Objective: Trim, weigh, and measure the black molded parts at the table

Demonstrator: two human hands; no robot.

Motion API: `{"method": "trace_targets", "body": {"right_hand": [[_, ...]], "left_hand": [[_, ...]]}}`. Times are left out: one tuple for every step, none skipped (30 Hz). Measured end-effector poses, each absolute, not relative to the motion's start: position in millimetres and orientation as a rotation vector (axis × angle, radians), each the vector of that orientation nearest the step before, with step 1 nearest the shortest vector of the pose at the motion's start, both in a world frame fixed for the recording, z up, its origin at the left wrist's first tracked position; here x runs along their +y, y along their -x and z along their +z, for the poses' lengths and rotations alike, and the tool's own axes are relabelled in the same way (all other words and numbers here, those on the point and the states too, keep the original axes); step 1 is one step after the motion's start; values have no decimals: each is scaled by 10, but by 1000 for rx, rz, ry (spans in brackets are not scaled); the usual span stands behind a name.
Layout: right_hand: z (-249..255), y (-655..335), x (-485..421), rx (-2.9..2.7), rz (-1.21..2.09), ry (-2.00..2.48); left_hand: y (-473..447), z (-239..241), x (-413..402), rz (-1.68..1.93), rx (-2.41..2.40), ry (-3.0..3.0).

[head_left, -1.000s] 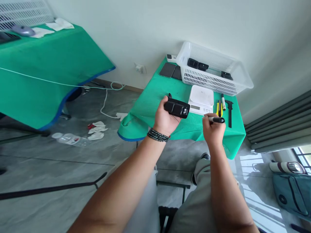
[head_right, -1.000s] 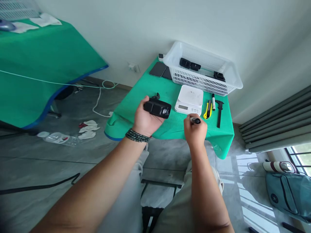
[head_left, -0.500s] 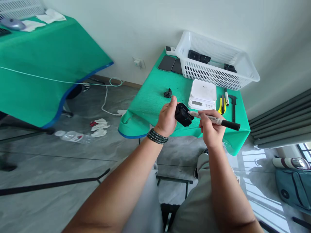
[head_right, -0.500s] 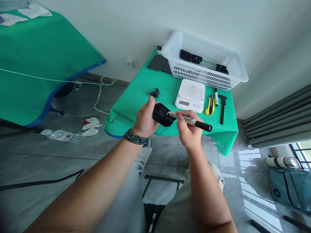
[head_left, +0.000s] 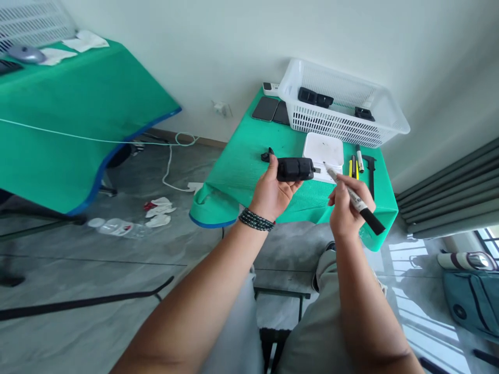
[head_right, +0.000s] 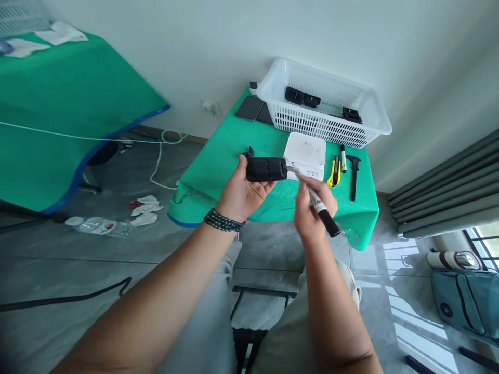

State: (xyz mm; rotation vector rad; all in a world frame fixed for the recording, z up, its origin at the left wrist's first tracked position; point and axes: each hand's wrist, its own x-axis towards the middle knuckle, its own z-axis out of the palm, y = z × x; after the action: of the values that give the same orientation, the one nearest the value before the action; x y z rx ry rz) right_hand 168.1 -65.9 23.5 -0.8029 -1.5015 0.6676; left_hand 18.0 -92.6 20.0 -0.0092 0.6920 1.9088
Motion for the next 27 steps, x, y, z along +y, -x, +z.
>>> {"method": "trace_targets", "body": {"right_hand": [[225,-1681,-708,-1551,690,773],[218,-1680,-747,-1599,709,742],[214,-1677,-773,-1640,725,707],[214,-1671,-787,-1674,740,671],[216,-1661,-792,-1702,753,638],[220,-1647,-790,-1723,764,618],[225,-1628,-785,-1741,775,608],[229,-1606,-777,-1756,786,606],[231,-1583,-771,-1769,796,610],[233,-1561,-767,-1778,808,620],[235,-1542,-766,-1780,821,631],[239,-1529,-768,-1788,843,641],[245,-1523,-772,-1813,873,649],[256,-1525,-778,-1852,911,655],[271,-1535,-786,-1896,952,651],[289,-1551,-794,-1934,989,638],[310,-1572,-802,-1951,1012,618],[331,-1595,-808,-1942,1019,596],[350,-1617,-811,-1908,1009,577],[365,-1636,-812,-1864,988,565],[375,-1650,-810,-1825,963,561],[378,-1658,-807,-1789,939,563],[375,-1659,-804,-1753,919,564],[366,-1655,-804,-1715,902,564],[352,-1645,-808,-1679,887,560],[334,-1632,-816,-1649,877,552],[314,-1618,-828,-1626,872,543]], "left_hand": [[-160,205,-914,1911,674,32],[-141,205,-907,1911,662,52],[-126,200,-905,1907,658,69],[-115,191,-908,1902,659,82],[-109,181,-913,1896,662,90],[-109,171,-922,1890,664,91],[-113,163,-933,1885,667,87],[-120,157,-946,1879,669,79],[-129,155,-960,1872,671,69],[-138,156,-974,1862,673,58],[-144,160,-988,1853,676,48],[-147,168,-1000,1846,679,40],[-145,178,-1010,1843,681,34],[-139,191,-1016,1845,680,30],[-128,205,-1018,1853,678,29],[-114,219,-1018,1863,673,27],[-97,231,-1014,1874,668,26],[-78,240,-1008,1886,664,23],[-59,244,-1001,1896,663,22],[-39,240,-994,1904,667,21],[-19,228,-988,1905,675,20],[0,207,-982,1903,682,12],[17,177,-978,1897,686,-3],[31,141,-974,1888,685,-30],[42,100,-969,1873,681,-67],[48,58,-964,1854,675,-113],[48,17,-957,1830,671,-164]]}}
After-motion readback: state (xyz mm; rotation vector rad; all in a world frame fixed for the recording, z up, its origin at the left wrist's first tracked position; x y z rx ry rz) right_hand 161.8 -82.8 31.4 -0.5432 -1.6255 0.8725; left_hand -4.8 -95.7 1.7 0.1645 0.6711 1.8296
